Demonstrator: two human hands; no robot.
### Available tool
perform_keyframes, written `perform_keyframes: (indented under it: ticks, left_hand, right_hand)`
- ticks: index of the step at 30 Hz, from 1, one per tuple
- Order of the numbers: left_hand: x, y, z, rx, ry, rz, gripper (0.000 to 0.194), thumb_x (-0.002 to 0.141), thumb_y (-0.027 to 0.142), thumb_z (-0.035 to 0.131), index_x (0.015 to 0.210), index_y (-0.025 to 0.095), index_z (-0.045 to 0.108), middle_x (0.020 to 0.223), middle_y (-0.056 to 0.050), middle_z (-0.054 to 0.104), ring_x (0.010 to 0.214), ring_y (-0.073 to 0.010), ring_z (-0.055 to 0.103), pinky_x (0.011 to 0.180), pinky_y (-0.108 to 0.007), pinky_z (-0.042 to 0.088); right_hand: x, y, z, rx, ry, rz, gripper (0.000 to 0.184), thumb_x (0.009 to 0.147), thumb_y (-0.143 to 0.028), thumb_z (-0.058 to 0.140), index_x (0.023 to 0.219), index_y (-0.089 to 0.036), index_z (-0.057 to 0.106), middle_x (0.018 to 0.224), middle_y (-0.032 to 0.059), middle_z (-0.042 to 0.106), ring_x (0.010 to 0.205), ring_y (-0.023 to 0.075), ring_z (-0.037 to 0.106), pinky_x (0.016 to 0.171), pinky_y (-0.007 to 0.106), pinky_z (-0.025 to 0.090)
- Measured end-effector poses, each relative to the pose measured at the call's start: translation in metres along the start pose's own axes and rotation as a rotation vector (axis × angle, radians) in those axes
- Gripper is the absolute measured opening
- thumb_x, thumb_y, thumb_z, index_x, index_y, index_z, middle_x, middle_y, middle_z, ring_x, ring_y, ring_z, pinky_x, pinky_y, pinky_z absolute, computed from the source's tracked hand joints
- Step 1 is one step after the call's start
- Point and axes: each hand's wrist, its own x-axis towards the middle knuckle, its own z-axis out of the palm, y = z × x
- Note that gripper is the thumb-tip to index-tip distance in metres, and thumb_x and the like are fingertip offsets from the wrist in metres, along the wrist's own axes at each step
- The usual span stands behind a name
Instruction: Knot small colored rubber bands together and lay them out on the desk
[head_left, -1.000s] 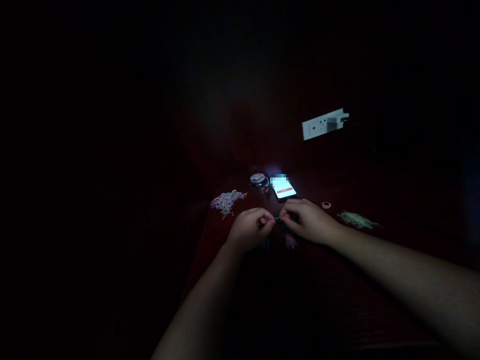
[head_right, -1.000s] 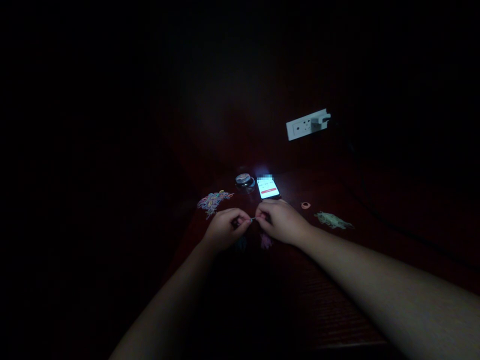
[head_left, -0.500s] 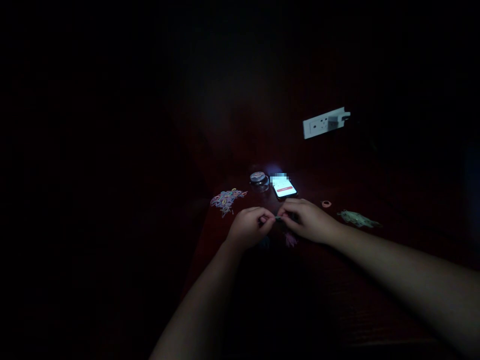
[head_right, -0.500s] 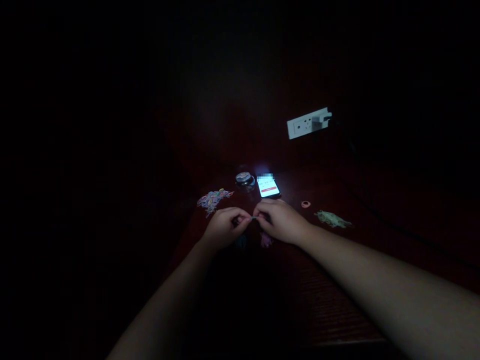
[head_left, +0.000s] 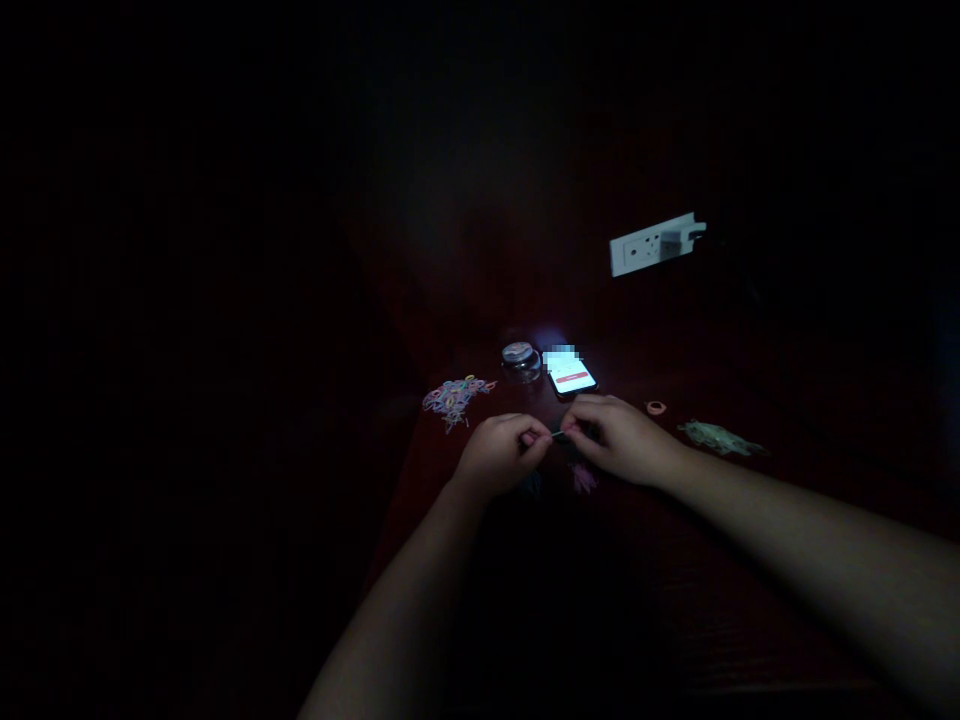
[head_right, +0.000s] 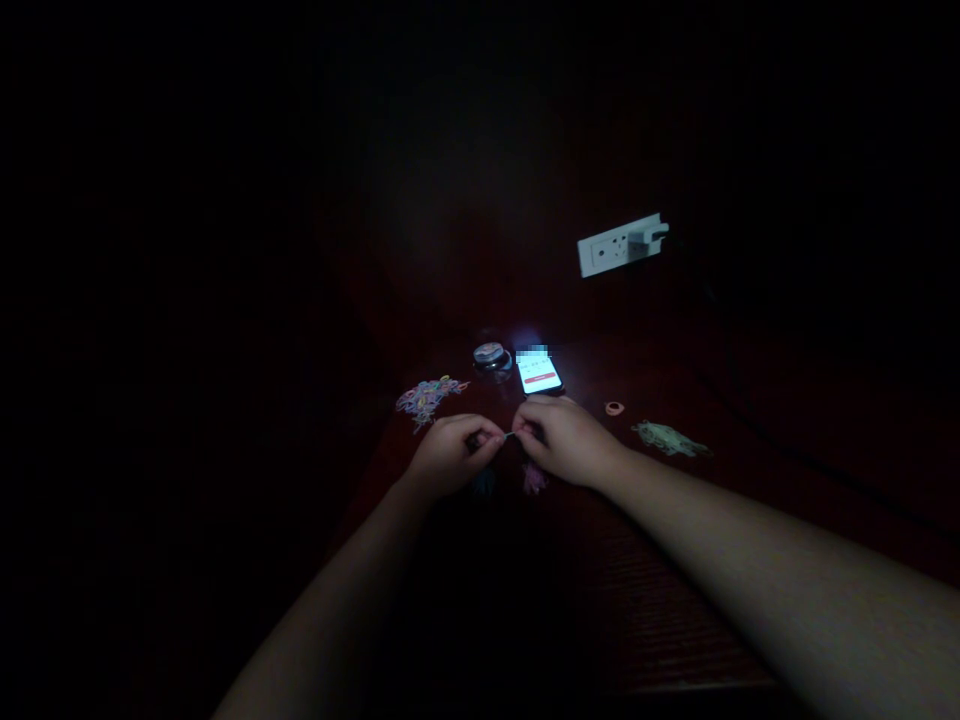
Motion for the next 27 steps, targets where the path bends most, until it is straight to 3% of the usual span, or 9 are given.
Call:
perform_keyframes:
  ticks: [3,7,9,12,15,22,27]
  left_hand:
    - [-0.004,-0.027,-0.005,0.053,0.080,-0.144,0.017,0.088,0.029,0.054,0.088,0.021,0.069,0.084,-0.001,0.071,0.076,-0.0146,0.064,0.075,-0.026,0.049]
    - [-0.017,-0.086,-0.017,0.231,0.252,-0.716,0.033,0.086,0.024,0.054,0.118,0.019,0.063,0.122,-0.009,0.065,0.114,-0.0231,0.059,0.101,-0.032,0.043]
    - [-0.025,-0.109,-0.020,0.255,0.241,-0.824,0.044,0.086,0.021,0.052,0.129,0.014,0.057,0.132,-0.015,0.059,0.124,-0.0287,0.053,0.106,-0.038,0.039]
    - [-0.031,-0.125,-0.018,0.266,0.201,-0.892,0.049,0.086,0.022,0.052,0.134,0.022,0.055,0.133,-0.014,0.059,0.124,-0.0319,0.053,0.103,-0.043,0.041]
    - [-0.030,-0.126,-0.015,0.272,0.189,-0.937,0.048,0.086,0.024,0.052,0.134,0.029,0.056,0.128,-0.013,0.061,0.119,-0.0310,0.058,0.099,-0.043,0.043]
    - [-0.023,-0.122,-0.016,0.258,0.247,-0.942,0.037,0.086,0.029,0.053,0.122,0.031,0.064,0.116,-0.008,0.069,0.110,-0.0253,0.062,0.093,-0.035,0.046]
    - [-0.021,-0.129,-0.016,0.267,0.247,-0.907,0.032,0.086,0.033,0.056,0.117,0.031,0.066,0.119,-0.005,0.069,0.109,-0.0216,0.062,0.093,-0.032,0.046]
  right_hand:
    - [0.000,0.000,0.000,-0.005,0.004,0.002,0.009,0.082,-0.013,0.056,0.079,-0.019,0.063,0.077,0.0017,0.063,0.071,0.0150,0.055,0.069,0.028,0.040]
    - [0.000,0.000,0.000,0.000,0.007,-0.008,0.010,0.081,-0.012,0.055,0.078,-0.019,0.061,0.078,0.0022,0.064,0.071,0.0152,0.056,0.071,0.029,0.040]
    - [-0.001,0.000,0.001,0.006,0.010,-0.009,0.010,0.081,-0.012,0.055,0.078,-0.019,0.061,0.077,0.0019,0.063,0.071,0.0152,0.055,0.070,0.029,0.040]
    - [-0.001,-0.001,0.002,0.026,0.015,-0.006,0.011,0.081,-0.012,0.055,0.078,-0.020,0.062,0.076,0.0016,0.062,0.070,0.0151,0.055,0.068,0.028,0.041]
    - [-0.001,-0.002,0.004,0.052,0.022,-0.005,0.011,0.081,-0.013,0.055,0.078,-0.020,0.063,0.077,0.0022,0.062,0.071,0.0156,0.056,0.068,0.028,0.041]
    - [-0.003,0.002,0.003,0.051,0.043,-0.001,0.011,0.084,-0.017,0.052,0.080,-0.021,0.062,0.079,0.0026,0.064,0.073,0.0166,0.058,0.070,0.030,0.043]
    - [-0.003,0.005,0.002,0.037,0.050,-0.002,0.011,0.083,-0.016,0.053,0.079,-0.020,0.061,0.079,0.0025,0.063,0.073,0.0165,0.057,0.072,0.031,0.043]
